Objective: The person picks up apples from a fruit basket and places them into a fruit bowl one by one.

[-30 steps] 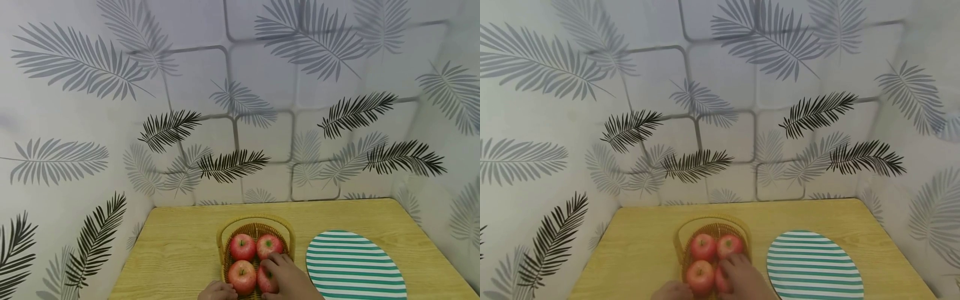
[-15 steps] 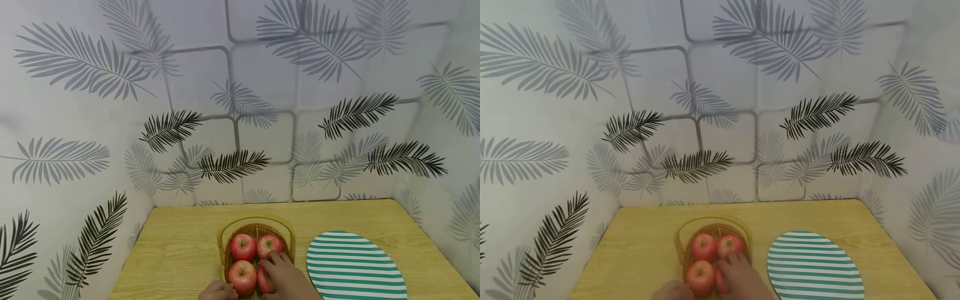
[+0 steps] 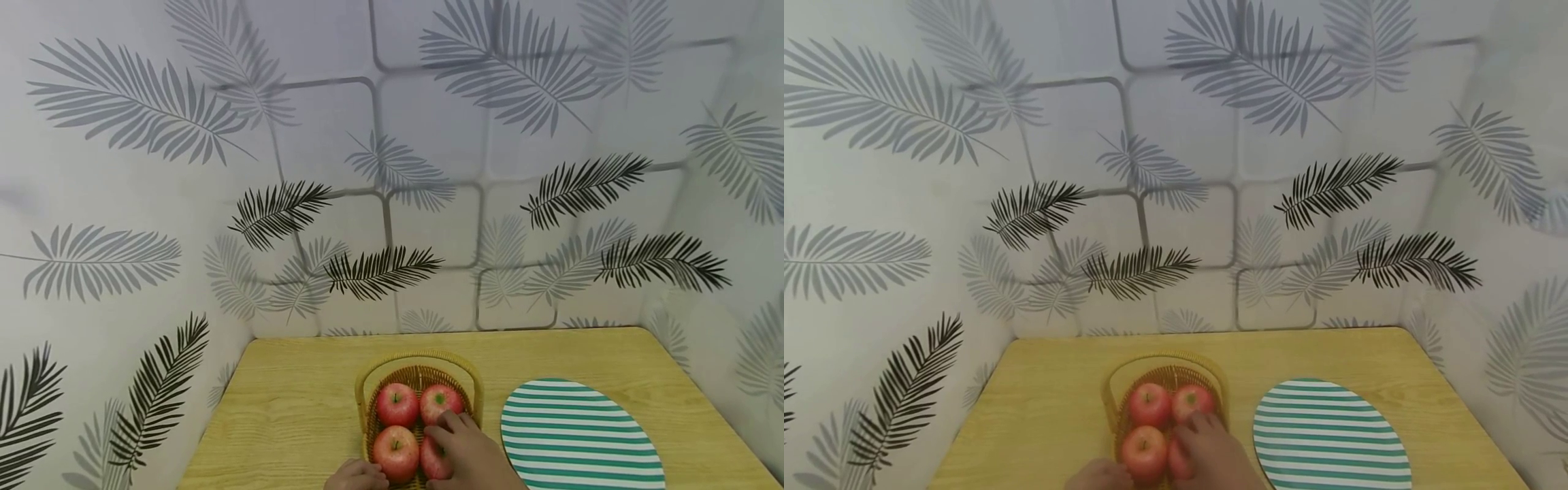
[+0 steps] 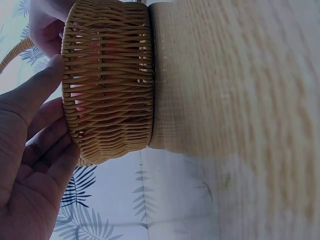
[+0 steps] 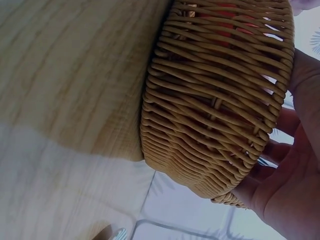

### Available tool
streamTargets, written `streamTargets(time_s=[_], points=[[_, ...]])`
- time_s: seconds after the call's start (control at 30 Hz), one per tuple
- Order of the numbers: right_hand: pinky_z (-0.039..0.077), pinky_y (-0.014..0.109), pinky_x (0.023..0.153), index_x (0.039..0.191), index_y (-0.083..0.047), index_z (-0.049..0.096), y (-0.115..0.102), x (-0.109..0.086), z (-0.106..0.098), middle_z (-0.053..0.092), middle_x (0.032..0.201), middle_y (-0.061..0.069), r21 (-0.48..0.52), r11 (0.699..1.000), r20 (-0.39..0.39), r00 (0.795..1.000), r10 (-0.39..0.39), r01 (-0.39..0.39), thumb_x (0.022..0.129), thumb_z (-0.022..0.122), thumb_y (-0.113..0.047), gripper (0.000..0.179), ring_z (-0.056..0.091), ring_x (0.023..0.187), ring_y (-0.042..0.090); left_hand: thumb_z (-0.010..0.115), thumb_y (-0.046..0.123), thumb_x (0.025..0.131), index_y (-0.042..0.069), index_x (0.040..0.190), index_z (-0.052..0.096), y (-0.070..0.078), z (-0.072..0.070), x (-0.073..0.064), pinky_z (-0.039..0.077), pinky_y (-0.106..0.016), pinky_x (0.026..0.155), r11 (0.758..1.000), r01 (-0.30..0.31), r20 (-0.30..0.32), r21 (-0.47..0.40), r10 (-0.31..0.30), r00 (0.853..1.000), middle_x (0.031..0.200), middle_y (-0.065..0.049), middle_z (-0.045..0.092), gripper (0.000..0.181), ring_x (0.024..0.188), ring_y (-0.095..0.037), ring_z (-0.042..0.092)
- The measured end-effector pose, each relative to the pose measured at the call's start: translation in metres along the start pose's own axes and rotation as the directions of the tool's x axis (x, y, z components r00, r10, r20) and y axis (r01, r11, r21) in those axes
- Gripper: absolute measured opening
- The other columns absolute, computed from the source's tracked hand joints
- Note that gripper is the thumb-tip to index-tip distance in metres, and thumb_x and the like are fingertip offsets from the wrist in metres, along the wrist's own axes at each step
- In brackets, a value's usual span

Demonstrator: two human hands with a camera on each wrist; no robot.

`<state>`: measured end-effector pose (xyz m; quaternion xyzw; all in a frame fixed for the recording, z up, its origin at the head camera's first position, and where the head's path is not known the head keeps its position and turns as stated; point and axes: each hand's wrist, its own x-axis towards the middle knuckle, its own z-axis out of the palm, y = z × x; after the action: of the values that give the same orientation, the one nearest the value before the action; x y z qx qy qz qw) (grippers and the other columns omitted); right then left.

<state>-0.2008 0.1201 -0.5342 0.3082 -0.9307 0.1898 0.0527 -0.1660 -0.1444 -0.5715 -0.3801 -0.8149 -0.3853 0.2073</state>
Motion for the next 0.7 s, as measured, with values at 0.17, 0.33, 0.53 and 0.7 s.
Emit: streamTargets(time_s=[0.17,0.33,0.53,0.7], points=[[0.052,0.031,0.074,0.12,-0.018,0.068,-0.001,-0.002,-0.002,0.057,0.115,-0.007,-0.004,1.0,-0.047,0.999,-0.011,0.011,0.069,0.083,-0.05,0.062,0.053,0.1,0.017,0.073,0.005,0.08,0.009,0.086,0.077,-0.001,0.002,0.0,0.049,-0.017,0.076,0.999,-0.042,-0.023,0.007,0.042,0.999,0.086,0.0,0.073,0.007,0.085,-0.015,0.066],[0.052,0.03,0.075,0.118,-0.02,0.069,-0.002,-0.004,-0.003,0.057,0.114,-0.01,0.011,1.0,-0.085,0.996,-0.007,0.008,0.068,0.084,-0.051,0.061,0.052,0.1,0.014,0.072,0.005,0.082,0.008,0.087,0.076,-0.002,0.0,0.002,0.05,-0.019,0.076,0.998,-0.055,-0.004,0.007,0.055,0.998,0.086,-0.001,0.073,0.007,0.085,-0.016,0.067],[0.053,0.032,0.077,0.118,-0.02,0.069,-0.002,-0.007,-0.003,0.057,0.114,-0.01,0.023,1.0,-0.144,0.989,-0.011,0.014,0.069,0.081,-0.059,0.064,0.053,0.1,0.014,0.071,0.005,0.083,0.007,0.089,0.076,-0.002,-0.002,0.002,0.051,-0.023,0.076,0.999,-0.043,0.026,0.0,0.043,0.999,0.088,-0.002,0.073,0.008,0.087,-0.017,0.067],[0.053,0.03,0.078,0.119,-0.022,0.069,-0.001,-0.012,-0.007,0.058,0.114,-0.01,0.0,0.998,-0.28,0.958,-0.064,0.067,0.072,0.074,-0.068,0.066,0.054,0.101,0.011,0.07,0.005,0.084,0.006,0.089,0.076,-0.002,-0.002,0.001,0.051,-0.024,0.075,1.0,-0.025,0.042,-0.017,0.026,0.999,0.088,-0.003,0.073,0.008,0.087,-0.017,0.067]])
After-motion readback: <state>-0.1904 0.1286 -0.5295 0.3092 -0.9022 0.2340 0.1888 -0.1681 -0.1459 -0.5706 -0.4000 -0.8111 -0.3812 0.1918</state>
